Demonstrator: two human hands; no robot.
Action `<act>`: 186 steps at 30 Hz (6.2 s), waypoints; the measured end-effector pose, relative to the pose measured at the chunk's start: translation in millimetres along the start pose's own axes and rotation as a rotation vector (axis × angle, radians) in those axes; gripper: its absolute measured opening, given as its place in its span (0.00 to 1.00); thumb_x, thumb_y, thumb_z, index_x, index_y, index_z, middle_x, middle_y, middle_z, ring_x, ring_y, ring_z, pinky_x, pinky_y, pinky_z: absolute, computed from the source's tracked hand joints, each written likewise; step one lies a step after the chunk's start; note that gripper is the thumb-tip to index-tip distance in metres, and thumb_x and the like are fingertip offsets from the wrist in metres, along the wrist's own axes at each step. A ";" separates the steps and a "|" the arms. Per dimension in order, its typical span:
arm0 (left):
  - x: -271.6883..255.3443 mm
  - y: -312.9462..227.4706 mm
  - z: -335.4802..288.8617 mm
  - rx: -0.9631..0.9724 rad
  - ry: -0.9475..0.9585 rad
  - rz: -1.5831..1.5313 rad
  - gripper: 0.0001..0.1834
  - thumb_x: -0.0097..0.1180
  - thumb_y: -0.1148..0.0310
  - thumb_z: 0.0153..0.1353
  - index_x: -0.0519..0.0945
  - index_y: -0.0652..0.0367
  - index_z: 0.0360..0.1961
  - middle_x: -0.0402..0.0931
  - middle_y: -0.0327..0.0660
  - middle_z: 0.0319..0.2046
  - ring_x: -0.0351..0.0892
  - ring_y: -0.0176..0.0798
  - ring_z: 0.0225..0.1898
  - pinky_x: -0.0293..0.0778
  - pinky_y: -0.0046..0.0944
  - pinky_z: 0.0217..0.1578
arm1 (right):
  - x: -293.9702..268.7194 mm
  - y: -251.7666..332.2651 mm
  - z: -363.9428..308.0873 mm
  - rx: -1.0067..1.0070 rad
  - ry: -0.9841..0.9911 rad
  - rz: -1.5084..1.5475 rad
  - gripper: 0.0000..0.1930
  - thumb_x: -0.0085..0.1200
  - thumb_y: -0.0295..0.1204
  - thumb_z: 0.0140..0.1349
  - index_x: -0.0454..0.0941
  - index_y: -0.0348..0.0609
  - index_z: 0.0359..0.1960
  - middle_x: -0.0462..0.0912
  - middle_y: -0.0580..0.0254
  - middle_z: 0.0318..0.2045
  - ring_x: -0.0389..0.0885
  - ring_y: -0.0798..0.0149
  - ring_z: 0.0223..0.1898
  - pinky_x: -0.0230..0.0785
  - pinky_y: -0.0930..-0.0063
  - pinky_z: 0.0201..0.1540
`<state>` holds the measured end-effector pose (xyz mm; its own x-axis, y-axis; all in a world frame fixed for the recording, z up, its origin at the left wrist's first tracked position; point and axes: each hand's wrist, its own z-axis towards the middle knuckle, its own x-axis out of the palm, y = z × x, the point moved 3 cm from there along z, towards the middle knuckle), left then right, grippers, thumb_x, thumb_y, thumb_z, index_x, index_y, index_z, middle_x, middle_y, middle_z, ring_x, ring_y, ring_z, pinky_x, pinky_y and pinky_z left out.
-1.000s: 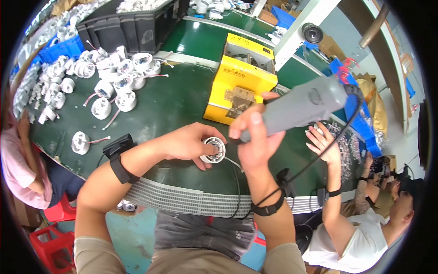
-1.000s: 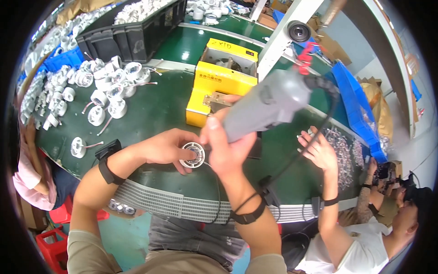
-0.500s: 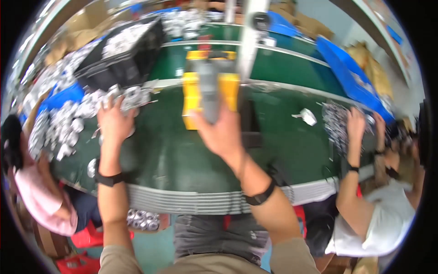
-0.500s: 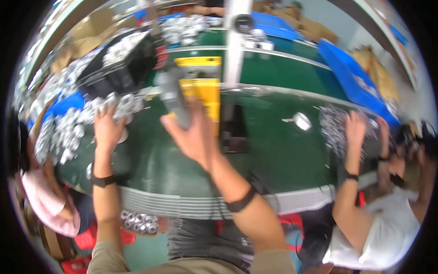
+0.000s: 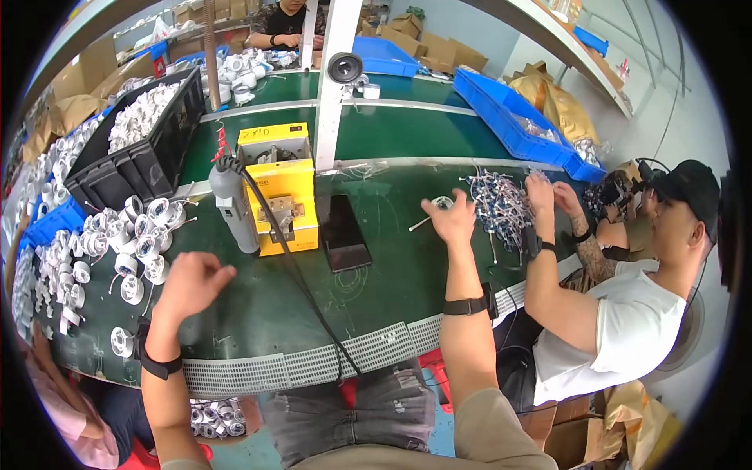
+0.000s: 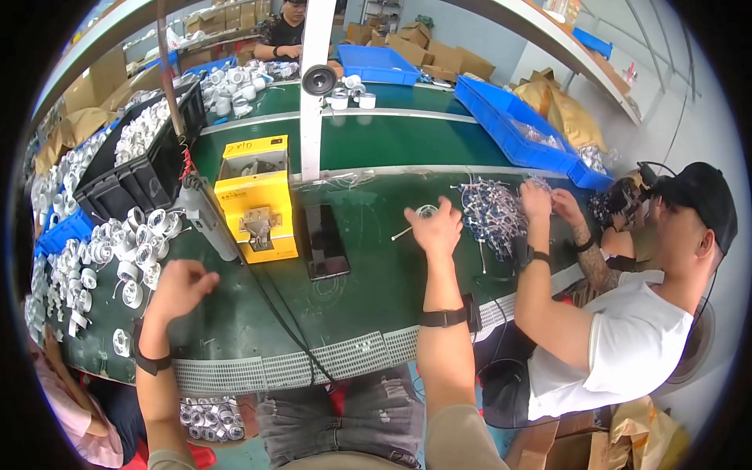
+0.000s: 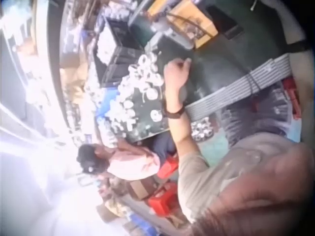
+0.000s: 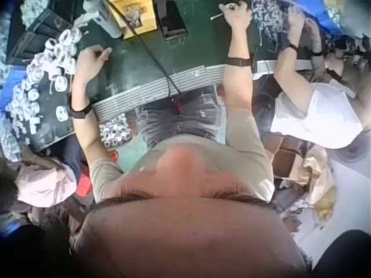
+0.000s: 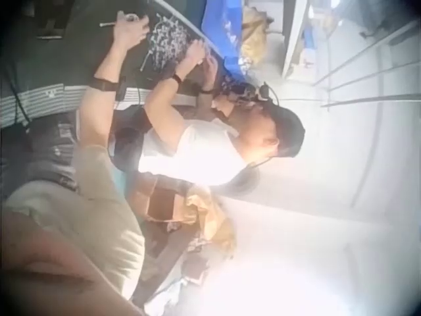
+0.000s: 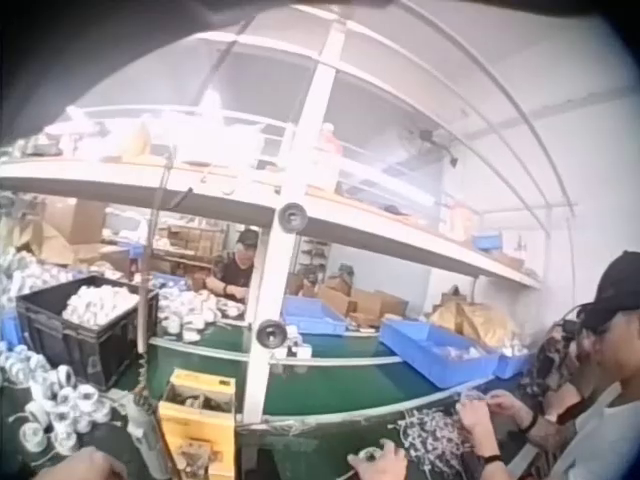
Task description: The person picks up a camera housing and a circuit board, fits the board into the housing by hand, and then uses an electric screwdriver to drive a screw into the assembly. Finally, the person sets the completed unit aside on the green workbench.
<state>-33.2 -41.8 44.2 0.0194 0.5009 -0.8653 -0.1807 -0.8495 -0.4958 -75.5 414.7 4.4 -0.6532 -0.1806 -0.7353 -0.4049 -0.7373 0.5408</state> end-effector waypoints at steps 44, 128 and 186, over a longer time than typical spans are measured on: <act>93.3 -19.9 0.3 -0.279 0.526 -1.362 0.17 0.54 0.74 0.64 0.72 0.69 0.53 0.76 0.46 0.44 0.80 0.40 0.43 0.84 0.39 0.42 | -8.1 249.8 -133.7 -0.474 0.306 1.458 0.14 0.46 0.25 0.66 0.62 0.33 0.51 0.67 0.64 0.14 0.66 0.70 0.12 0.62 0.74 0.18; 6.8 17.5 11.8 0.094 -0.356 -0.438 0.17 0.50 0.82 0.58 0.75 0.65 0.50 0.79 0.46 0.41 0.81 0.38 0.42 0.74 0.35 0.45 | 2.4 199.1 -160.3 -0.341 0.465 1.346 0.22 0.62 0.30 0.56 0.71 0.35 0.50 0.82 0.57 0.34 0.80 0.71 0.36 0.73 0.73 0.40; 30.5 3.0 10.8 0.413 -0.076 -0.075 0.19 0.64 0.70 0.52 0.79 0.63 0.45 0.74 0.50 0.49 0.68 0.56 0.56 0.67 0.49 0.56 | 15.6 212.3 -189.0 -0.661 0.794 1.337 0.31 0.60 0.42 0.61 0.62 0.37 0.58 0.79 0.57 0.44 0.78 0.63 0.44 0.70 0.69 0.48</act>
<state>-43.8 -27.3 17.1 -0.0222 0.5828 -0.8123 -0.5608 -0.6799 -0.4724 -50.8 132.4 30.5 0.2505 -0.9664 -0.0571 0.5779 0.1020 0.8097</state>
